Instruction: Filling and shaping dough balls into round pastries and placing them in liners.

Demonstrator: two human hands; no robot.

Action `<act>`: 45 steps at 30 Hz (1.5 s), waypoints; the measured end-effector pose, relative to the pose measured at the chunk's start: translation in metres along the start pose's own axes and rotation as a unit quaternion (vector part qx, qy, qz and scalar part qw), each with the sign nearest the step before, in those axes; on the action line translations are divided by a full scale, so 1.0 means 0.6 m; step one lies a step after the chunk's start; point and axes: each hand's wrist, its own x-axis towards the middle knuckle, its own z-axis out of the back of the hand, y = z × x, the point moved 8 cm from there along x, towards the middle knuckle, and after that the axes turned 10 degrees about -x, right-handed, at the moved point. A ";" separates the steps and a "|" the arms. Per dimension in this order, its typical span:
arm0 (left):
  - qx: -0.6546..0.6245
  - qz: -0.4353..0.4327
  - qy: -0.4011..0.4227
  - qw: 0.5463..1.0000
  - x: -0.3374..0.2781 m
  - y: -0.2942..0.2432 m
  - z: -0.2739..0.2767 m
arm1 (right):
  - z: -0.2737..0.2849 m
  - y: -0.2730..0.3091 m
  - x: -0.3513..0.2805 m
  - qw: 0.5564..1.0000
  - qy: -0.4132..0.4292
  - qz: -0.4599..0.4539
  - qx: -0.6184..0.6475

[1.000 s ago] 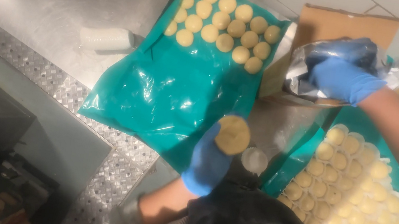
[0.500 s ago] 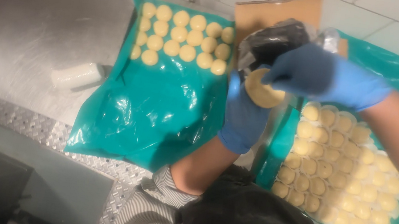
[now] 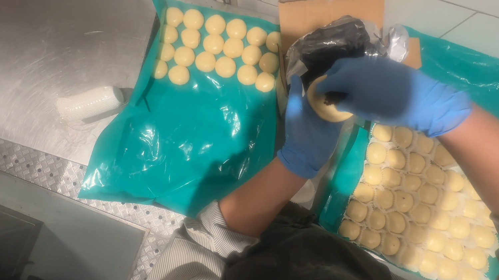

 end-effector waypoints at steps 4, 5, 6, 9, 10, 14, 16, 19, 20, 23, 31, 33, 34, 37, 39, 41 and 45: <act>0.410 -0.131 -0.004 0.903 -0.021 0.039 -0.110 | 0.046 0.014 -0.027 0.995 -0.074 0.015 0.062; 0.748 -0.241 -0.002 0.619 -0.039 0.064 -0.187 | 0.066 0.008 -0.037 0.973 -0.185 0.053 0.129; 0.748 -0.241 -0.002 0.619 -0.043 0.069 -0.199 | 0.072 0.011 -0.040 0.973 -0.185 0.053 0.130; 0.869 -0.301 -0.008 0.392 -0.067 0.082 -0.250 | 0.068 -0.031 -0.047 0.961 -0.202 -0.055 0.182; 0.884 -0.269 -0.035 0.381 -0.074 0.077 -0.244 | 0.070 -0.034 -0.057 0.948 -0.285 -0.008 0.141; 0.286 -0.113 -0.189 0.933 -0.113 0.030 -0.107 | 0.028 -0.010 -0.101 0.931 -0.341 0.081 0.101; 0.488 -0.092 -0.158 0.853 -0.136 0.064 -0.163 | -0.037 -0.006 -0.118 0.927 -0.342 0.085 0.128; 0.518 -0.015 -0.134 0.845 -0.147 0.126 -0.185 | -0.080 0.026 -0.172 0.915 -0.378 0.102 0.101; 0.350 0.021 -0.161 0.923 -0.153 0.152 -0.174 | -0.084 0.048 -0.196 0.905 -0.405 0.124 0.048; 0.331 0.070 -0.202 0.919 -0.164 0.188 -0.151 | -0.106 0.041 -0.241 0.898 -0.368 0.058 0.235; 0.572 0.161 -0.277 0.756 -0.192 0.251 -0.070 | -0.293 0.012 -0.333 0.822 -0.304 -0.193 0.440; 0.610 0.146 -0.294 0.721 -0.188 0.277 -0.060 | -0.310 0.004 -0.368 0.771 -0.286 -0.314 0.474; 0.627 0.142 -0.283 0.711 -0.185 0.292 -0.057 | -0.294 0.007 -0.382 0.755 -0.276 -0.332 0.493; 0.650 0.142 -0.282 0.692 -0.188 0.315 -0.024 | -0.308 0.004 -0.415 0.734 -0.285 -0.353 0.506; 0.653 0.143 -0.293 0.683 -0.199 0.320 0.006 | -0.332 0.001 -0.433 0.733 -0.299 -0.355 0.498; 0.659 0.118 -0.267 0.693 -0.206 0.325 0.022 | -0.330 -0.001 -0.452 0.737 -0.368 -0.334 0.457; 0.608 0.101 -0.280 0.736 -0.232 0.311 0.051 | -0.290 -0.017 -0.452 0.779 -0.361 -0.286 0.425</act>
